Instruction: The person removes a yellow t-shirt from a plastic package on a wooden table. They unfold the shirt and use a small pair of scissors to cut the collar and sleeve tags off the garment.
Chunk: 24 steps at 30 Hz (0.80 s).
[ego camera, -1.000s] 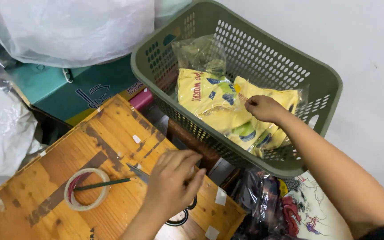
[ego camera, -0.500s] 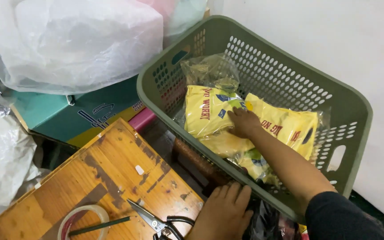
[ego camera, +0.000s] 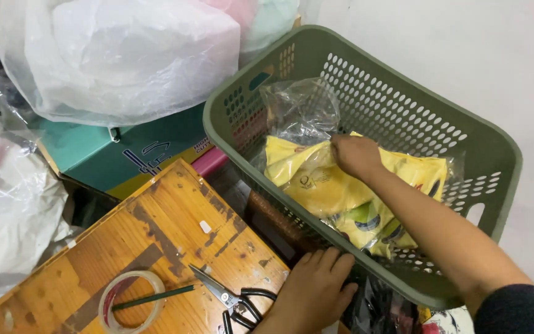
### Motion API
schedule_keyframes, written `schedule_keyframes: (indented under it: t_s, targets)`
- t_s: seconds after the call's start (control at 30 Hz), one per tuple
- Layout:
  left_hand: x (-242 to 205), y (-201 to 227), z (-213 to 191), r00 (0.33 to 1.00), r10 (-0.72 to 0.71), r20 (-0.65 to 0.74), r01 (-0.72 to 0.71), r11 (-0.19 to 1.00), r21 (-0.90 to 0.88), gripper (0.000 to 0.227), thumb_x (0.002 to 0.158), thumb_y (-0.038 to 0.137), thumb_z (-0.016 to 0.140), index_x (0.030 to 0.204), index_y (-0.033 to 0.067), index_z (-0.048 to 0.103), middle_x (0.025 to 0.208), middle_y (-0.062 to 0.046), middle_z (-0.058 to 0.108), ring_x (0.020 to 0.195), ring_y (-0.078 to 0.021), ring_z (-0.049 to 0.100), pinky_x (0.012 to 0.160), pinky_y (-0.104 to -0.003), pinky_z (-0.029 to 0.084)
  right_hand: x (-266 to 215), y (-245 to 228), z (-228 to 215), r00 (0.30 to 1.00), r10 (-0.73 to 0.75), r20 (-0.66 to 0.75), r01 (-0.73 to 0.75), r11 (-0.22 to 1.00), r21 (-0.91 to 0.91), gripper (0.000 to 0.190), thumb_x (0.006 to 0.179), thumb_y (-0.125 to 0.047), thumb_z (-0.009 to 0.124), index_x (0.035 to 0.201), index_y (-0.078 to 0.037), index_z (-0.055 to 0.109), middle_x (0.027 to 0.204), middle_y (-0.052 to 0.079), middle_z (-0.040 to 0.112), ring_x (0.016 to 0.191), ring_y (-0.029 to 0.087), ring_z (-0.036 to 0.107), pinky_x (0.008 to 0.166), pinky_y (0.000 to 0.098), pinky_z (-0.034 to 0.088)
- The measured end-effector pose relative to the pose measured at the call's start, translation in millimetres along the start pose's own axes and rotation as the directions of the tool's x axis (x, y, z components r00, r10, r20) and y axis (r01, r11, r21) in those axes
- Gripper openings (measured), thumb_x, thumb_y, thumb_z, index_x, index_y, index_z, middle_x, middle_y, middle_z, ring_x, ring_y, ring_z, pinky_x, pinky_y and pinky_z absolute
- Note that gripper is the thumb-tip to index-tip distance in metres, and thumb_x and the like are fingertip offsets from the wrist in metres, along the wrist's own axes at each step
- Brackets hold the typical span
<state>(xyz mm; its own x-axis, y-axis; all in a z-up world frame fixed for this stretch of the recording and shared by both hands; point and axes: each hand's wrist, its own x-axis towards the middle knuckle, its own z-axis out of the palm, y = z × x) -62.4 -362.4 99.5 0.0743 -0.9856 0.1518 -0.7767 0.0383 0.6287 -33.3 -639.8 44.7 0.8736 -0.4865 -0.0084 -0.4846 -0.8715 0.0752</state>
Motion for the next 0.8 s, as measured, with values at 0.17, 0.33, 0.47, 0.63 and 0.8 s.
schedule_keyframes:
  t_s: [0.17, 0.33, 0.47, 0.63, 0.8]
  targets:
    - [-3.6, 1.8, -6.9, 0.991, 0.024, -0.135, -0.036, 0.995, -0.09, 0.028, 0.084, 0.024, 0.049, 0.099, 0.0004, 0.048, 0.089, -0.016, 0.048, 0.078, -0.0347, 0.047, 0.069, -0.041, 0.037, -38.7, -21.8, -93.7, 0.961, 0.071, 0.267, -0.117, 0.98, 0.161, 0.033, 0.091, -0.028, 0.03, 0.075, -0.012, 0.054, 0.068, 0.007, 0.058, 0.058, 0.024, 0.052, 0.043, 0.0352, 0.037]
    - [-7.2, 22.4, -42.0, 0.936, -0.335, -0.11, 0.24, 0.833, -0.498, 0.041, 0.085, 0.04, 0.037, 0.105, 0.0063, 0.05, 0.098, -0.007, 0.048, 0.09, -0.0212, 0.051, 0.06, -0.032, 0.044, -97.5, -38.7, -148.6, 0.977, 0.05, 0.208, -0.122, 0.929, 0.35, 0.03, 0.087, -0.025, 0.037, 0.103, -0.012, 0.059, 0.086, 0.006, 0.067, 0.075, 0.026, 0.061, 0.061, 0.0389, 0.044]
    - [-11.8, 27.1, -50.7, 0.829, -0.559, 0.001, 0.302, 0.446, -0.842, 0.043, 0.08, 0.034, 0.046, 0.118, 0.0137, 0.046, 0.102, -0.004, 0.055, 0.091, -0.0175, 0.056, 0.077, -0.033, 0.047, -153.3, -60.1, -196.4, 0.99, 0.078, 0.12, -0.115, 0.933, 0.342, 0.029, 0.09, -0.025, 0.037, 0.071, -0.011, 0.054, 0.06, 0.003, 0.059, 0.054, 0.019, 0.054, 0.053, 0.0317, 0.037]
    - [-51.0, 44.4, -81.9, 0.907, -0.419, 0.031, -0.199, -0.493, -0.847, 0.084, 0.063, 0.074, 0.026, 0.118, 0.015, 0.05, 0.107, -0.015, 0.057, 0.103, -0.0414, 0.049, 0.087, -0.058, 0.033, -252.4, -94.6, -199.4, 0.956, -0.016, -0.291, 0.032, 0.998, 0.049, 0.034, 0.072, -0.024, 0.051, 0.106, -0.024, 0.055, 0.083, -0.003, 0.062, 0.072, 0.023, 0.06, 0.049, 0.0404, 0.049]
    - [-134.4, 77.7, -113.5, 0.667, -0.718, -0.2, -0.611, -0.373, -0.698, 0.088, 0.064, 0.072, 0.023, 0.127, 0.0129, 0.042, 0.126, -0.017, 0.046, 0.116, -0.0361, 0.04, 0.095, -0.051, 0.029, -325.4, -157.9, -177.3, 0.729, -0.494, -0.473, 0.522, 0.849, -0.08, 0.044, 0.077, -0.025, 0.054, 0.114, -0.003, 0.047, 0.102, 0.012, 0.057, 0.083, 0.023, 0.059, 0.062, 0.034, 0.049]
